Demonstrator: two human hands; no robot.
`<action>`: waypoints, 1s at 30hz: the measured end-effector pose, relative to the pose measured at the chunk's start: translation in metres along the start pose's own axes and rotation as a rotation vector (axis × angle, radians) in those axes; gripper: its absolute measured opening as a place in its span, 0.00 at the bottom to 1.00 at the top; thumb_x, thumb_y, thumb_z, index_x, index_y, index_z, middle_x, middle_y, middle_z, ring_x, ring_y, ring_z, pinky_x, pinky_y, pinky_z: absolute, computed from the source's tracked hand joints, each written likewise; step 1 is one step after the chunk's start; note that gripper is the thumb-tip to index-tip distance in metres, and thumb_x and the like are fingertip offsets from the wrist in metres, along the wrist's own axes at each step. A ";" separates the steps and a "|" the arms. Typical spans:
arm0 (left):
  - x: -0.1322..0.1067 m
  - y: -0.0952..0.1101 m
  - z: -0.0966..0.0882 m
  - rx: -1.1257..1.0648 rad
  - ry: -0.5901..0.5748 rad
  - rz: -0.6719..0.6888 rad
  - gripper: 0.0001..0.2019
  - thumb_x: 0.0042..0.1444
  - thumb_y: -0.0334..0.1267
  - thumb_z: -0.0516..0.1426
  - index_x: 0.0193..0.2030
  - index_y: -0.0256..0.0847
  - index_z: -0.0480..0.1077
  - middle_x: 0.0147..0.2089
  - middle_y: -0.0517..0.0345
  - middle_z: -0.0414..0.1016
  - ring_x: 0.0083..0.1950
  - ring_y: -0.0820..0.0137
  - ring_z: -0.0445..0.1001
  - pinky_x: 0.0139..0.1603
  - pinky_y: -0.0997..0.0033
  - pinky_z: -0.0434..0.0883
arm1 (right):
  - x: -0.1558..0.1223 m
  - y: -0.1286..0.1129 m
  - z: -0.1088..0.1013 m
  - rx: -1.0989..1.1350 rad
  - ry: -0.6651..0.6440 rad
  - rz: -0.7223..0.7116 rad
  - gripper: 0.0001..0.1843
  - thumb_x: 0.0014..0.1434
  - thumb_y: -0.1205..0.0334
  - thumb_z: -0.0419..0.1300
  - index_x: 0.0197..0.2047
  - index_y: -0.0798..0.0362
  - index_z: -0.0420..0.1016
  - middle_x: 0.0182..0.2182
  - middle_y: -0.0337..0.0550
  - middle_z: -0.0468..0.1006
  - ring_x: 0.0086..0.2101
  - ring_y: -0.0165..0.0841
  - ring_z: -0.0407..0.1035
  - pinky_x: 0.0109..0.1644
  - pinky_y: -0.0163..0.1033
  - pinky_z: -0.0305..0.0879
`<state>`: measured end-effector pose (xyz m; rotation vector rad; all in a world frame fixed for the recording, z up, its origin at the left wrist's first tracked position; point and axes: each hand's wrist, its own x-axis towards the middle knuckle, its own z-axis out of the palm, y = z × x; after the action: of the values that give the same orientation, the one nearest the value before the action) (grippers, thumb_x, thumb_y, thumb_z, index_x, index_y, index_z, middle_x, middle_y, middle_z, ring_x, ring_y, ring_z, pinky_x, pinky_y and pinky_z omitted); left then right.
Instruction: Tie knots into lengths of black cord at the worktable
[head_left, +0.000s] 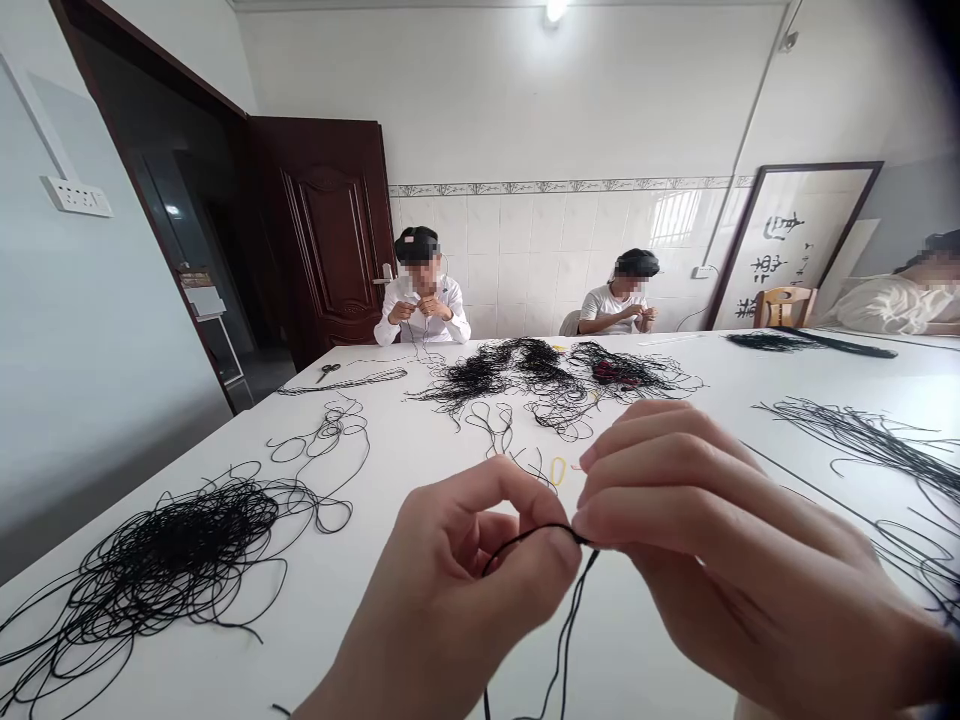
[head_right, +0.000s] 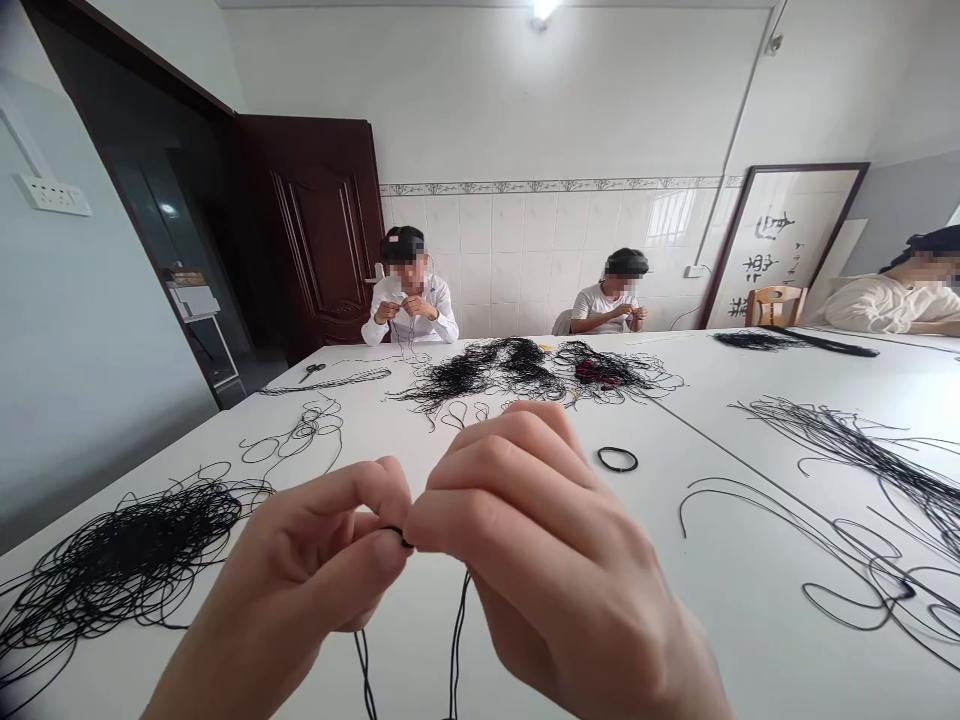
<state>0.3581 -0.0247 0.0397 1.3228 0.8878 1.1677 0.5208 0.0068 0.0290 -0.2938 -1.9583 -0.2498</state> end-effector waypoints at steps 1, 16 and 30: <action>0.000 0.000 0.000 0.004 -0.012 0.010 0.06 0.49 0.33 0.59 0.25 0.42 0.66 0.17 0.71 0.48 0.20 0.79 0.44 0.20 0.75 0.43 | 0.000 0.000 0.000 -0.007 0.002 0.007 0.16 0.54 0.86 0.56 0.38 0.55 0.70 0.29 0.40 0.72 0.33 0.31 0.69 0.39 0.43 0.69; -0.004 -0.012 0.007 0.266 0.312 0.566 0.08 0.49 0.26 0.58 0.28 0.44 0.71 0.25 0.66 0.67 0.26 0.77 0.64 0.26 0.79 0.64 | -0.002 -0.005 0.001 0.157 -0.001 0.169 0.13 0.58 0.81 0.58 0.42 0.55 0.70 0.32 0.41 0.72 0.36 0.30 0.68 0.37 0.40 0.70; -0.007 0.000 0.006 0.015 0.285 0.156 0.04 0.46 0.33 0.63 0.23 0.42 0.73 0.18 0.68 0.62 0.21 0.81 0.57 0.21 0.83 0.57 | 0.000 -0.001 0.003 0.176 0.013 0.167 0.09 0.60 0.78 0.60 0.41 0.57 0.72 0.32 0.40 0.73 0.36 0.28 0.68 0.38 0.38 0.70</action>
<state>0.3624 -0.0327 0.0395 1.2740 1.0115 1.5003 0.5176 0.0070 0.0280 -0.3371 -1.9163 0.0290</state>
